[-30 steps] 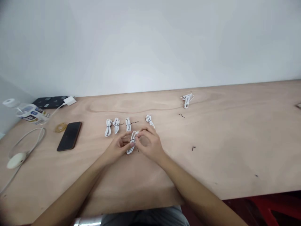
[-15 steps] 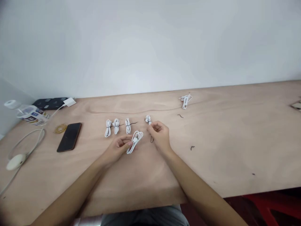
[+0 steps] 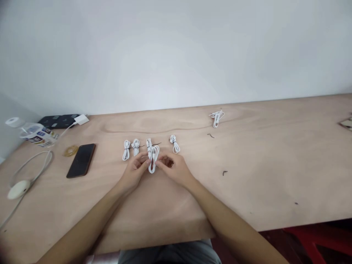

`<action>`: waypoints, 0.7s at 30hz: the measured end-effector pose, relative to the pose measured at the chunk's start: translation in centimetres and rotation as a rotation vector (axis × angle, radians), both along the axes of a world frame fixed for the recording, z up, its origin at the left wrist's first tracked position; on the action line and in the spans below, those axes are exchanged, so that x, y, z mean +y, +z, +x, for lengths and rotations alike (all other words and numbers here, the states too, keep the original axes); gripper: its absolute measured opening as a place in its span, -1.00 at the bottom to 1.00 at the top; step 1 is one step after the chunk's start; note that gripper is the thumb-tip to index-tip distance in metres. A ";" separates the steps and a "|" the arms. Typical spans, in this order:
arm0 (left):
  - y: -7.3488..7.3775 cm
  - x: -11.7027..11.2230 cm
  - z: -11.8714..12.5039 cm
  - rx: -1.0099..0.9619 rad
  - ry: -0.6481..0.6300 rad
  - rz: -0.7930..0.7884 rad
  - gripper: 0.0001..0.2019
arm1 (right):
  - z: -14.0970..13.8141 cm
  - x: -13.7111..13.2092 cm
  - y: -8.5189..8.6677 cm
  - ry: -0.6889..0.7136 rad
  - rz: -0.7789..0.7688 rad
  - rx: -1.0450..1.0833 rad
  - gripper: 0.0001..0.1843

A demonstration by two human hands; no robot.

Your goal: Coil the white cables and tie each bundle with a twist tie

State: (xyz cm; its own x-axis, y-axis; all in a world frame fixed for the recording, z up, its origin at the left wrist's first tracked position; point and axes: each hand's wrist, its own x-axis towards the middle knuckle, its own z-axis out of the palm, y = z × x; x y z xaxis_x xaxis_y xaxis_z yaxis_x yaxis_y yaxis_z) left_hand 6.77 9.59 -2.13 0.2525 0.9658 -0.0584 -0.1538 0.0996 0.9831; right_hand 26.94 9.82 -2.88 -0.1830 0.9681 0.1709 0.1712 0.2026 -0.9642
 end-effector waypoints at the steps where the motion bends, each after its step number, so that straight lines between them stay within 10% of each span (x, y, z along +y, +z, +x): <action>1: 0.0 0.0 0.0 0.005 0.007 0.013 -0.54 | -0.2 -0.1 -0.1 0.017 -0.011 0.012 -0.75; 11: -1.1 0.3 0.0 0.067 0.047 0.087 -0.58 | -0.6 -0.3 -0.3 0.022 -0.006 0.044 -0.79; 21: 1.8 -2.9 -1.4 0.287 0.058 0.070 -0.63 | 0.7 -2.2 1.8 -0.073 -0.195 0.229 -0.69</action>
State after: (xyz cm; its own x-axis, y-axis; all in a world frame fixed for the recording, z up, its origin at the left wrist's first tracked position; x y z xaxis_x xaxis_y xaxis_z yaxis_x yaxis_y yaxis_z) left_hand 5.41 6.69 -0.37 0.1800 0.9823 -0.0519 0.1285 0.0289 0.9913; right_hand 27.68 7.60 -1.10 -0.0902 0.9959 0.0100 -0.0479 0.0056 -0.9988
